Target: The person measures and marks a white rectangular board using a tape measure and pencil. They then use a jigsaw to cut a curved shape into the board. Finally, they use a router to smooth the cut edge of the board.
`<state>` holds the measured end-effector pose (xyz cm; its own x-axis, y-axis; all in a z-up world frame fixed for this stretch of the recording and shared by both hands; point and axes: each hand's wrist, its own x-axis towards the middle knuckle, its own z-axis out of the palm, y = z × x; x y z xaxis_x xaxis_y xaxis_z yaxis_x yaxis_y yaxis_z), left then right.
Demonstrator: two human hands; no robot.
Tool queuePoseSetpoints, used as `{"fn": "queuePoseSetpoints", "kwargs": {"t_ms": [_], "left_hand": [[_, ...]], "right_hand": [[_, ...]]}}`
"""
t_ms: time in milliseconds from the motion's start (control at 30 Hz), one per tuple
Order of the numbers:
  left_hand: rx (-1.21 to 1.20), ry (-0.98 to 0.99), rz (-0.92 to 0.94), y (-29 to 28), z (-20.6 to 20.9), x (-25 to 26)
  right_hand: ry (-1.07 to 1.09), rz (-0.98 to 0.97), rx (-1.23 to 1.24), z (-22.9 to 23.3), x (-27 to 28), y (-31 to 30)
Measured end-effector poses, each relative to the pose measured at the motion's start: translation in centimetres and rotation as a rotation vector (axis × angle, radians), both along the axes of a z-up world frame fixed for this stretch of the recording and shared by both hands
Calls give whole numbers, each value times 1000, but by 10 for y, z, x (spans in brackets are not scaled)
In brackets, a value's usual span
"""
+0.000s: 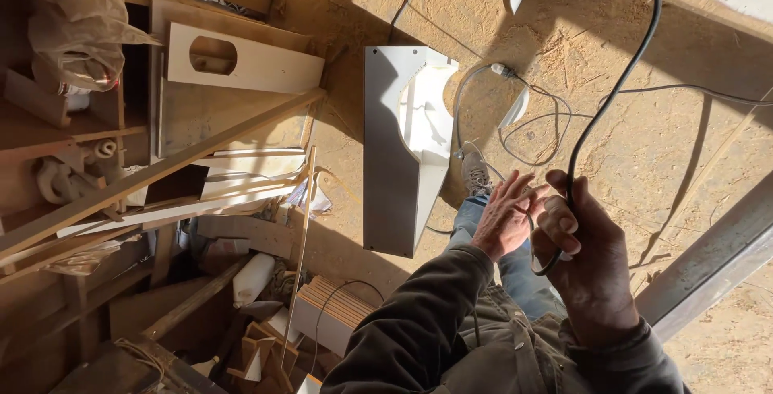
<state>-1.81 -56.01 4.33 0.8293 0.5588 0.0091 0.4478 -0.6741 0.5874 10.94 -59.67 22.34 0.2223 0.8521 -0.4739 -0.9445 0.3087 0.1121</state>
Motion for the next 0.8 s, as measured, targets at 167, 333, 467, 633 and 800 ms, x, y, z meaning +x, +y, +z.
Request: {"fn": "queuePoseSetpoints", "kwargs": {"t_ms": [167, 333, 467, 633, 800], "left_hand": [[-969, -59, 441, -24, 22, -20], [-1501, -42, 695, -34, 39, -33], [-1809, -154, 730, -26, 65, -44], [-1923, 67, 848, -2, 53, -74], [-1772, 261, 938, 54, 38, -66]], "right_hand": [[-795, 250, -807, -126, -22, -52], [-251, 595, -1140, -282, -78, -164], [230, 367, -840, -414, -103, -199], [380, 164, -755, -505, -67, -210], [-164, 96, -1268, -515, 7, -205]]}}
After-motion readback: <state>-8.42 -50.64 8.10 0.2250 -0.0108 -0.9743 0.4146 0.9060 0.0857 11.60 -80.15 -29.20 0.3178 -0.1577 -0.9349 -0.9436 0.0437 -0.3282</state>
